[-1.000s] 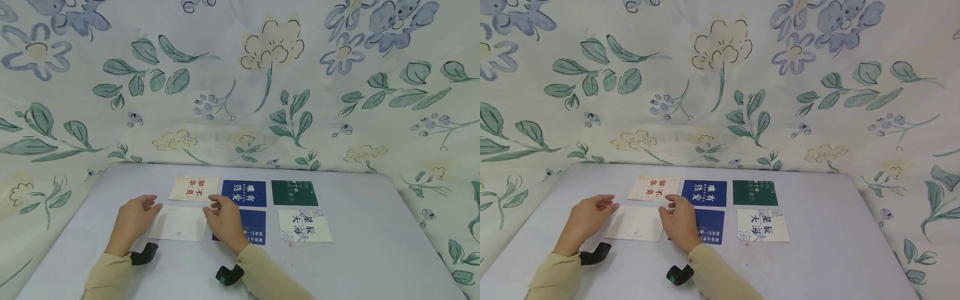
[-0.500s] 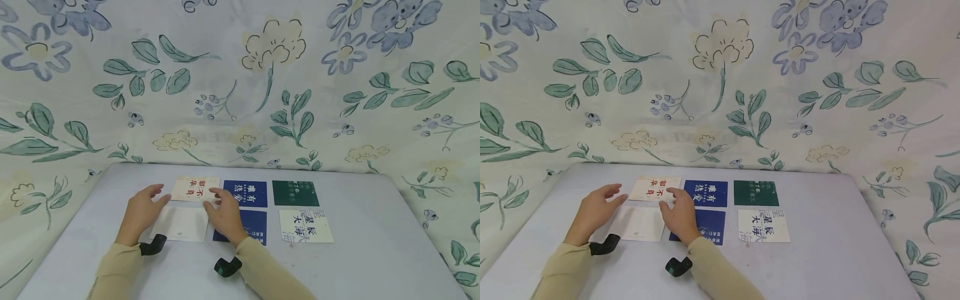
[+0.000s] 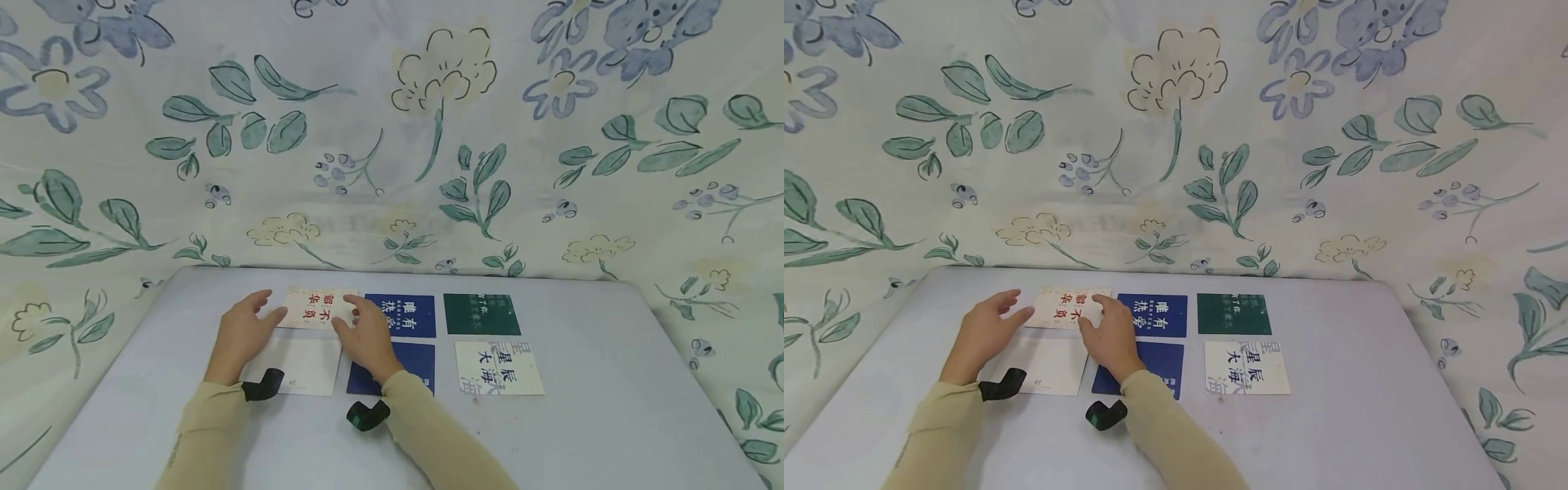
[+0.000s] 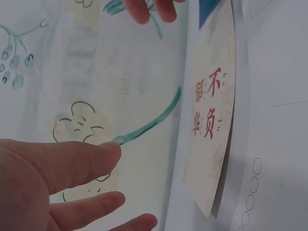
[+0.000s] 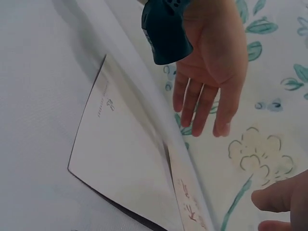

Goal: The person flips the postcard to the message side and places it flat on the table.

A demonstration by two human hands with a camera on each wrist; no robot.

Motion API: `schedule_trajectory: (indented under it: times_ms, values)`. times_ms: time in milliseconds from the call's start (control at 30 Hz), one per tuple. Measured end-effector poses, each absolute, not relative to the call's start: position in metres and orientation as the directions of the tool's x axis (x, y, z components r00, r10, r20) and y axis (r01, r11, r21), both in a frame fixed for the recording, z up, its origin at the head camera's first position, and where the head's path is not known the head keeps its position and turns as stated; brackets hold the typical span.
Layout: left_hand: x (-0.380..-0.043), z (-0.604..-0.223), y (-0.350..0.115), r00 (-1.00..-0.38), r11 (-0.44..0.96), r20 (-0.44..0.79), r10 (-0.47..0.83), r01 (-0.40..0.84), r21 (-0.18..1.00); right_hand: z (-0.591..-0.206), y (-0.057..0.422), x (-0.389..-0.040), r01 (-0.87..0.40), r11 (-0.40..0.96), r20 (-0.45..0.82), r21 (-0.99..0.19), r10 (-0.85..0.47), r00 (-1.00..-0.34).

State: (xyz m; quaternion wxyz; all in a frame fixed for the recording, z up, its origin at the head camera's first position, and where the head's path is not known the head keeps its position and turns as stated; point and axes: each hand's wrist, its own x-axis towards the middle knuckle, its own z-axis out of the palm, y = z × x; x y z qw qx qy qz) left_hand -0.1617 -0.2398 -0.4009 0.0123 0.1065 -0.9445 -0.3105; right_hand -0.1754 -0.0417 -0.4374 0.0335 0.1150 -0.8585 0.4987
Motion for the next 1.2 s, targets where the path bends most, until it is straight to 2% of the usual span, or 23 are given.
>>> schedule_trajectory:
  times_ms: [300,567,767,1200]
  values:
    - [-0.171,-0.403,-0.236,-0.982,0.772,-0.071,-0.175,-0.181,0.609,-0.441,-0.048,-0.183,-0.202,0.550,0.131,-0.811,-0.166,-0.977]
    - [-0.180,-0.411,-0.232,-0.951,0.761,-0.128,-0.281,-0.302,0.575,-0.443,-0.052,-0.187,-0.187,0.624,0.104,-0.759,-0.168,-0.980]
    - [-0.182,-0.417,-0.231,-0.936,0.752,-0.157,-0.316,-0.348,0.559,-0.442,-0.055,-0.187,-0.163,0.646,0.068,-0.746,-0.169,-0.983]
    - [-0.180,-0.417,-0.226,-0.944,0.777,-0.145,-0.298,-0.328,0.538,-0.444,-0.058,-0.184,-0.129,0.662,0.078,-0.738,-0.106,-0.991]
